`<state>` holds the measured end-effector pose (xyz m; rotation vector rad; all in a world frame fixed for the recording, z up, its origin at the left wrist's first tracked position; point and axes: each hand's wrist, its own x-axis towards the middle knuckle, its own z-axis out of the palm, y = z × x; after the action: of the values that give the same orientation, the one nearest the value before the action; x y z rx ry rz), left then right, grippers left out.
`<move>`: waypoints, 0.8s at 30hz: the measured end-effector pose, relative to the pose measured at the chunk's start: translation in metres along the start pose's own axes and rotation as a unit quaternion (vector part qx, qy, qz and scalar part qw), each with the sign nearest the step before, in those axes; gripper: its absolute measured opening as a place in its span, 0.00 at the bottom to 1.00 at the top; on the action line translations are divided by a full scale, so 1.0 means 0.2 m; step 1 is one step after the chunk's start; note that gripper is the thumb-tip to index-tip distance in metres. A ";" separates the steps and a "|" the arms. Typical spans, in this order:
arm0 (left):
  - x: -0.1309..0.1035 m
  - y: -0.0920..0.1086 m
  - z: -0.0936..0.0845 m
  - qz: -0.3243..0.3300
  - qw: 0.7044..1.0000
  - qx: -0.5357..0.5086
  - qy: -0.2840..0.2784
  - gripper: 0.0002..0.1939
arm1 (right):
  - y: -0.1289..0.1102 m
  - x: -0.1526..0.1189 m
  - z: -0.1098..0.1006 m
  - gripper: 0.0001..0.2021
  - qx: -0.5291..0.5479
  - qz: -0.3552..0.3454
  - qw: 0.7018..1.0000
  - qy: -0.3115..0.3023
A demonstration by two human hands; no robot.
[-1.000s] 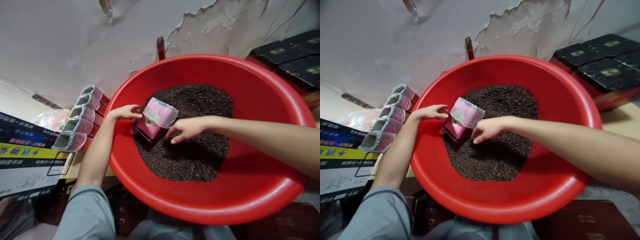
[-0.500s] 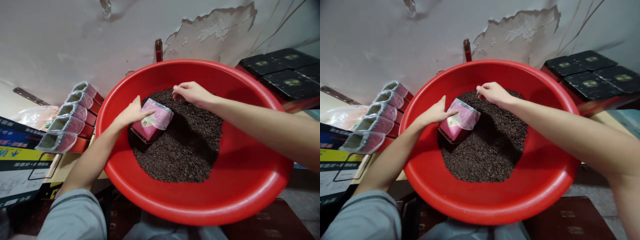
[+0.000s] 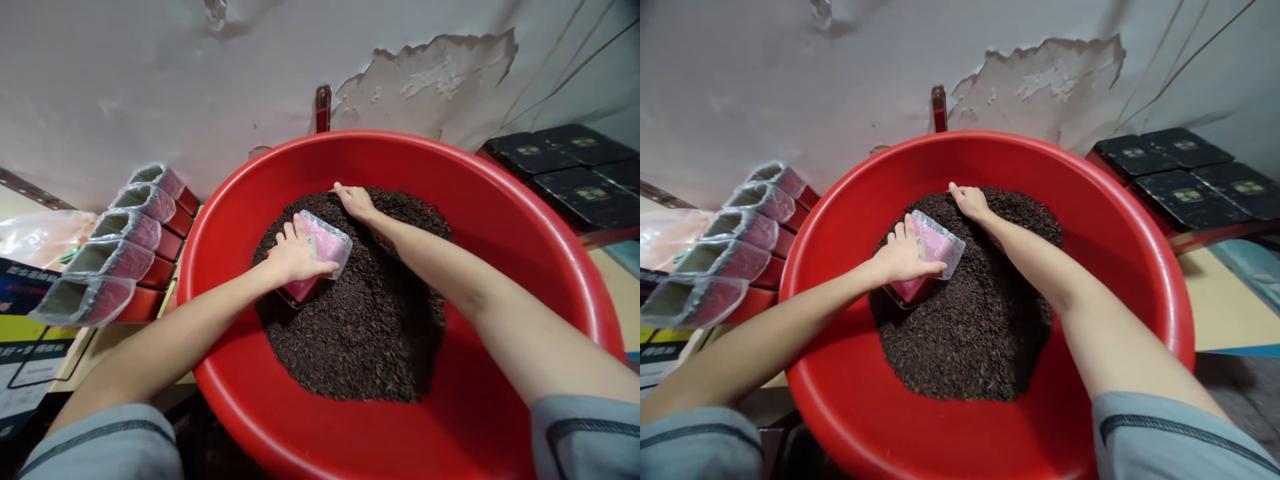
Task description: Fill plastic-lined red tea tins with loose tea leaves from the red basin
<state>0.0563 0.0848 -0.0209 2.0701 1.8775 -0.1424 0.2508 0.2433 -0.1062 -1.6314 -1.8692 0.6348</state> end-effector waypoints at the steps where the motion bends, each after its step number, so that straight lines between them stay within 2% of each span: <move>1: 0.00 0.01 0.00 0.000 1.000 0.002 -0.002 0.78 | 0.01 -0.01 0.00 0.33 0.020 -0.015 1.000 -0.009; 4: -0.02 0.02 -0.01 -0.006 1.000 0.011 -0.004 0.77 | 0.04 -0.03 0.02 0.34 0.097 -0.034 0.995 -0.008; 8: -0.03 0.04 -0.01 -0.013 1.000 0.023 0.002 0.75 | 0.05 -0.03 0.05 0.35 0.202 -0.013 0.979 0.020; 15: -0.01 0.04 0.00 -0.013 0.999 0.038 0.004 0.75 | 0.00 -0.07 0.08 0.22 0.312 0.046 0.948 0.049; 21: -0.03 0.04 0.00 -0.021 0.999 0.031 0.013 0.75 | -0.09 -0.16 0.07 0.16 0.456 0.151 0.877 0.001; 24: -0.03 0.05 -0.01 -0.021 0.999 0.029 0.014 0.74 | -0.17 -0.21 0.10 0.16 0.469 0.141 0.872 -0.029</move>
<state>0.0644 0.0781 -0.0159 2.0831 1.9562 -0.1807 0.2159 0.1978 -0.1013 -1.1943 -1.0243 1.4452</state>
